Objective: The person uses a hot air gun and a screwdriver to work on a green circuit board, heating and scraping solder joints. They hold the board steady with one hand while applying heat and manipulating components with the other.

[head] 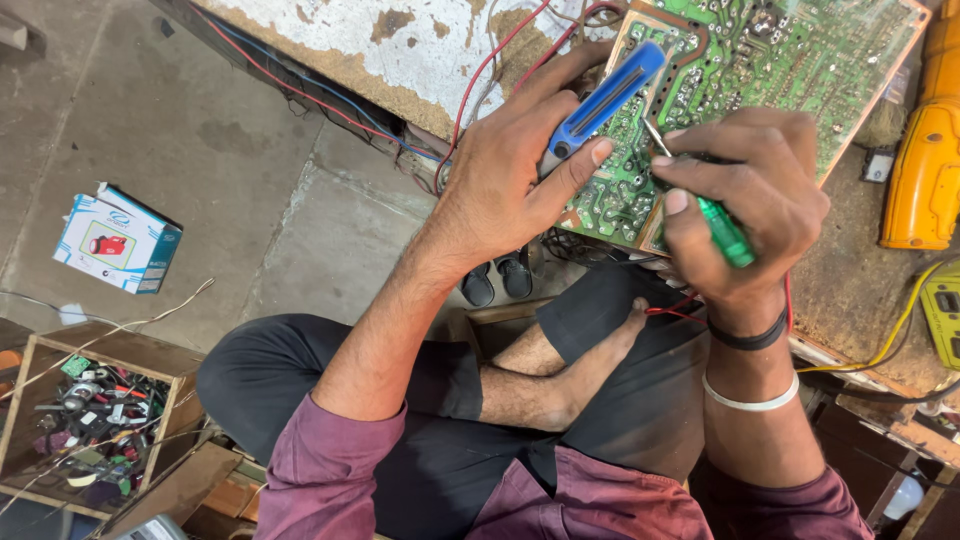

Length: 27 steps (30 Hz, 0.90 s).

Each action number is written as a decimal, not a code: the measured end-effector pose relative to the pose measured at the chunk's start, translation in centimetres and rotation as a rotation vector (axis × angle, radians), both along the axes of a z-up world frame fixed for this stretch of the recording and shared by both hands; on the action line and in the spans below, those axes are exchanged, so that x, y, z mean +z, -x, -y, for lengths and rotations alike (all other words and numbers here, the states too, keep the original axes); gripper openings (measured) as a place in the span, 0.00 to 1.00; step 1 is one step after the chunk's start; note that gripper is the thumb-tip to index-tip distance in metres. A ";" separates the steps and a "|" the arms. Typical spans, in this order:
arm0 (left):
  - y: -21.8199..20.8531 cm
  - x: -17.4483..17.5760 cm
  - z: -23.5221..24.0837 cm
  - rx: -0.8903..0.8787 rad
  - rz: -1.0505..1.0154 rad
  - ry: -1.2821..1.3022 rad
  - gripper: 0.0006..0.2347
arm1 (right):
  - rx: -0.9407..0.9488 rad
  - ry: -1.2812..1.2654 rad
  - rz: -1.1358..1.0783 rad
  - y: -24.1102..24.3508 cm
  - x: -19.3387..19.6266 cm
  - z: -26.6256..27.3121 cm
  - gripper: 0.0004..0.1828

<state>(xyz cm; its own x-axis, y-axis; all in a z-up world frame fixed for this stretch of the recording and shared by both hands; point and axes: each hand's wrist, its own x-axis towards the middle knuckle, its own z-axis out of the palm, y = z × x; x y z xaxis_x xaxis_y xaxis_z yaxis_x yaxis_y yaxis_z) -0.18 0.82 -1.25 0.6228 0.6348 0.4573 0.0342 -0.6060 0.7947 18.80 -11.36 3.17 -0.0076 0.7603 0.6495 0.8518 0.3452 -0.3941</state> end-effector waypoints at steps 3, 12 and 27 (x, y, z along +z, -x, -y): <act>0.0 -0.1 -0.1 -0.009 -0.013 0.020 0.11 | -0.015 0.016 0.030 0.7 0.1 0.3 0.08; 0.2 -0.1 -0.4 -0.023 -0.030 0.018 0.11 | -0.133 0.104 0.081 3.5 1.3 1.5 0.12; 0.7 0.0 -0.5 -0.037 -0.056 -0.012 0.13 | -0.177 0.219 0.088 4.7 2.8 2.2 0.10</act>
<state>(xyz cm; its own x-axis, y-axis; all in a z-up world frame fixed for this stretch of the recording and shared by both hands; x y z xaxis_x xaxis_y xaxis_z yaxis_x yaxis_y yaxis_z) -0.83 1.29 -1.27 0.6704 0.6055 0.4290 0.0557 -0.6175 0.7846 14.12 -13.54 5.92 0.0885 0.8768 0.4725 0.9252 0.1034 -0.3651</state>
